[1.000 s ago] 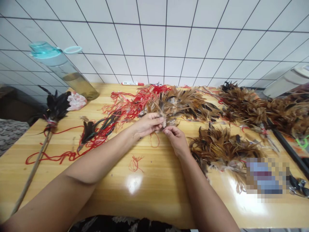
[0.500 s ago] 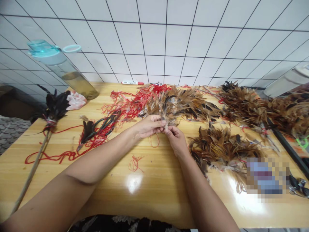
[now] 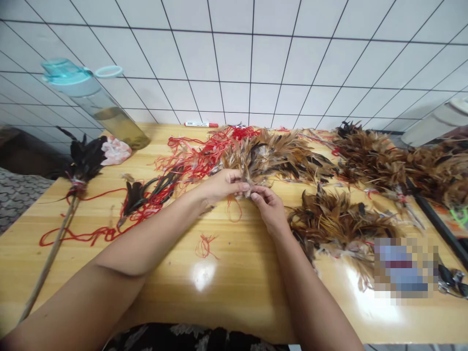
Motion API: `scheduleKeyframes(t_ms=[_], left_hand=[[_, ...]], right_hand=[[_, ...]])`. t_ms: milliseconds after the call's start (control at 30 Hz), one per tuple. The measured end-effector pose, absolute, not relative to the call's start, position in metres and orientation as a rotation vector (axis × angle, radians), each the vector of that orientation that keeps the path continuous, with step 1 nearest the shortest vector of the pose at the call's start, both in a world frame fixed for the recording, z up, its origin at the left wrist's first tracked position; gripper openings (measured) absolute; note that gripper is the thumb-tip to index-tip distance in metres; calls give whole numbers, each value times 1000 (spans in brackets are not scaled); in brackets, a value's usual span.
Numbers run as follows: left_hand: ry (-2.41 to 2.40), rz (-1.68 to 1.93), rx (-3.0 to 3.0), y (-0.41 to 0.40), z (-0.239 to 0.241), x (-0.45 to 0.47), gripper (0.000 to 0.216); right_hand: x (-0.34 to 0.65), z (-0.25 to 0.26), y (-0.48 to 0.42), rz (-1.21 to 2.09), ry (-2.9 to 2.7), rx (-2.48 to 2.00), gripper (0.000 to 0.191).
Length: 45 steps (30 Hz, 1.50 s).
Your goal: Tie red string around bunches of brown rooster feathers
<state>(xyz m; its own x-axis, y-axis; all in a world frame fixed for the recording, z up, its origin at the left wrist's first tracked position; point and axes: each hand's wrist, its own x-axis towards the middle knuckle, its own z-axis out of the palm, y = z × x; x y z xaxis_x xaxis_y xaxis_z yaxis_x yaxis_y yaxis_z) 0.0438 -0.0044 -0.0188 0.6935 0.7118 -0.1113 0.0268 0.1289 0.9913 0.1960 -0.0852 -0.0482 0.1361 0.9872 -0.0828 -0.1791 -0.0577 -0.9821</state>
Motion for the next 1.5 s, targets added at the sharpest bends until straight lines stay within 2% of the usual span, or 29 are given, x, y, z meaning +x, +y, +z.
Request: scheduleKeyframes(t_ms=[133, 267, 633, 867, 1133, 1333, 1500], left_hand=[[765, 569, 1638, -6, -16, 47, 23], [811, 632, 1840, -7, -14, 49, 30], [594, 506, 1446, -9, -19, 50, 26], [589, 629, 1400, -10, -13, 48, 26], [561, 518, 1395, -12, -15, 51, 29], [614, 557, 1345, -11, -21, 53, 24], [637, 571, 1242, -8, -22, 50, 31]], right_hand=[[199, -53, -84, 1220, -977, -1197, 28], [200, -61, -84, 1170, -1022, -1250, 28], [201, -62, -85, 1222, -1020, -1242, 30], [203, -54, -85, 1237, -975, -1152, 29], [197, -50, -88, 1231, -1099, -1244, 39], [196, -50, -89, 1295, -1013, -1185, 34], [198, -50, -88, 1394, -980, -1120, 33]])
